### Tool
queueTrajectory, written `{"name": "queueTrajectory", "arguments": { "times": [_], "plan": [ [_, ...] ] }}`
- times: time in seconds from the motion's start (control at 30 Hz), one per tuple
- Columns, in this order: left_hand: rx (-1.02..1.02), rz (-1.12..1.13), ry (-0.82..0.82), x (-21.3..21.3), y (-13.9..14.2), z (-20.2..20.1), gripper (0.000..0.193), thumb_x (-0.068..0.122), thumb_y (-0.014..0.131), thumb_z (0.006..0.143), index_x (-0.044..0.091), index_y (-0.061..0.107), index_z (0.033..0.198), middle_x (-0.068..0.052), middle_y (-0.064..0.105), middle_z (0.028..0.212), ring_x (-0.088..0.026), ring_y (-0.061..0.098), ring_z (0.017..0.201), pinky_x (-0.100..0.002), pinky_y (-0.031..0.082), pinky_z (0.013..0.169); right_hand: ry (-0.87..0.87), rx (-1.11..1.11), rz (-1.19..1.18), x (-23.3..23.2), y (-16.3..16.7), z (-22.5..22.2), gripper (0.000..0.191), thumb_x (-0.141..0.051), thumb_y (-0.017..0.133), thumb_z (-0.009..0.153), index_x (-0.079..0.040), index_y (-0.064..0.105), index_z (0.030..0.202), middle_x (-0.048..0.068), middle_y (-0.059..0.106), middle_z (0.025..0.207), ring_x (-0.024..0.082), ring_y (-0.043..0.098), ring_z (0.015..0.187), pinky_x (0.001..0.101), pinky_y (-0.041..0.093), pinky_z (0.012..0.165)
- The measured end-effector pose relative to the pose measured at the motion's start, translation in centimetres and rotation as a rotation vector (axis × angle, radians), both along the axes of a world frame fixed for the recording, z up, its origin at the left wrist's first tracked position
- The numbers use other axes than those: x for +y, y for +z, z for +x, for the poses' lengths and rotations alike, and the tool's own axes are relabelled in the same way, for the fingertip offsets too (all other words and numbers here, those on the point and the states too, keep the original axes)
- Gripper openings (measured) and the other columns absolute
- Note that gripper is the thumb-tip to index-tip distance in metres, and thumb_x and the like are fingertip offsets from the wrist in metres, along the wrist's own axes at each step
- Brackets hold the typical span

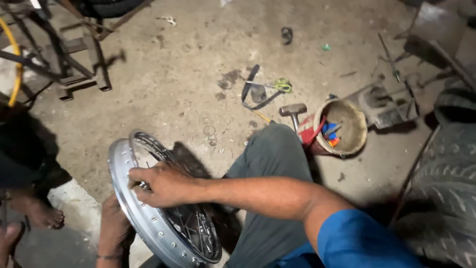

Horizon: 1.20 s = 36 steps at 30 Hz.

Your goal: The person sits on the floor and inserts metal spokes into a bicycle wheel rim, rotating the wheel to access different holes. The person handles the wheel and spokes by hand, working in a cluttered workshop environment.

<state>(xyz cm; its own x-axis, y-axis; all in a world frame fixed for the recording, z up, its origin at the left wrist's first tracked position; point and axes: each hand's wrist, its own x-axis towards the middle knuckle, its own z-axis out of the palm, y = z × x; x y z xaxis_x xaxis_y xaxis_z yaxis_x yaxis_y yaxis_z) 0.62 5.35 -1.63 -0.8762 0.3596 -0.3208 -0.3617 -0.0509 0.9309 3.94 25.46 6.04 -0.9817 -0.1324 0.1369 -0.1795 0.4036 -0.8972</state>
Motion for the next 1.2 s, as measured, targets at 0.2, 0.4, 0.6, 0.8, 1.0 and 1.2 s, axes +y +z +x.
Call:
{"name": "queueTrajectory", "arguments": {
  "times": [0.2, 0.4, 0.6, 0.8, 1.0, 1.2],
  "plan": [
    [0.149, -0.211, 0.09, -0.5, 0.1, 0.4, 0.032, 0.006, 0.065, 0.098, -0.002, 0.068, 0.129, -0.005, 0.071, 0.106, -0.011, 0.064, 0.086, -0.026, 0.053, 0.069, 0.025, -0.05, 0.011, 0.2, 0.0, 0.4, 0.025, -0.027, 0.06, 0.09, -0.012, 0.068, 0.109, 0.012, 0.064, 0.061, 0.029, 0.069, 0.057, 0.043, 0.055, 0.06],
    [0.054, -0.161, 0.08, 0.0, 0.7, 0.5, 0.029, 0.006, 0.066, 0.096, -0.003, 0.068, 0.124, -0.007, 0.071, 0.1, -0.013, 0.066, 0.077, -0.027, 0.054, 0.064, 0.037, -0.03, -0.002, 0.2, -0.6, 0.3, 0.024, -0.027, 0.06, 0.091, -0.013, 0.067, 0.109, 0.013, 0.067, 0.065, 0.031, 0.071, 0.062, 0.045, 0.056, 0.063],
    [-0.008, -0.052, 0.019, -0.2, 0.5, 0.7, 0.022, 0.007, 0.067, 0.097, -0.003, 0.07, 0.117, -0.006, 0.072, 0.095, -0.012, 0.066, 0.073, -0.026, 0.053, 0.06, 0.013, -0.023, 0.002, 0.2, -0.3, 0.5, 0.022, -0.025, 0.061, 0.092, -0.014, 0.069, 0.109, 0.013, 0.068, 0.065, 0.029, 0.072, 0.061, 0.0424, 0.058, 0.063],
    [0.038, -0.054, 0.168, 0.5, 0.6, 0.5, 0.027, 0.009, 0.071, 0.096, -0.001, 0.07, 0.121, -0.004, 0.072, 0.099, -0.009, 0.066, 0.078, -0.025, 0.054, 0.064, 0.043, -0.118, 0.048, 0.6, 1.4, 0.2, 0.023, -0.021, 0.062, 0.09, -0.012, 0.069, 0.11, 0.013, 0.065, 0.058, 0.027, 0.069, 0.054, 0.0416, 0.054, 0.056],
    [0.078, -0.064, -0.019, 0.5, 1.2, 0.1, 0.037, 0.004, 0.072, 0.09, 0.0, 0.072, 0.127, -0.006, 0.073, 0.1, -0.011, 0.067, 0.08, -0.025, 0.055, 0.07, 0.006, -0.006, 0.073, 0.4, 1.6, 0.3, 0.021, -0.022, 0.065, 0.091, -0.013, 0.071, 0.109, 0.013, 0.066, 0.063, 0.028, 0.071, 0.06, 0.0402, 0.054, 0.06],
    [0.133, 0.006, -0.001, 0.5, 0.4, -0.2, 0.032, 0.007, 0.074, 0.086, 0.001, 0.072, 0.117, -0.004, 0.074, 0.106, -0.01, 0.068, 0.088, -0.028, 0.059, 0.075, 0.003, -0.017, 0.052, -0.4, 0.7, -0.5, 0.019, -0.018, 0.068, 0.089, -0.011, 0.073, 0.106, 0.015, 0.07, 0.074, 0.026, 0.07, 0.063, 0.0379, 0.054, 0.062]
  ]
}}
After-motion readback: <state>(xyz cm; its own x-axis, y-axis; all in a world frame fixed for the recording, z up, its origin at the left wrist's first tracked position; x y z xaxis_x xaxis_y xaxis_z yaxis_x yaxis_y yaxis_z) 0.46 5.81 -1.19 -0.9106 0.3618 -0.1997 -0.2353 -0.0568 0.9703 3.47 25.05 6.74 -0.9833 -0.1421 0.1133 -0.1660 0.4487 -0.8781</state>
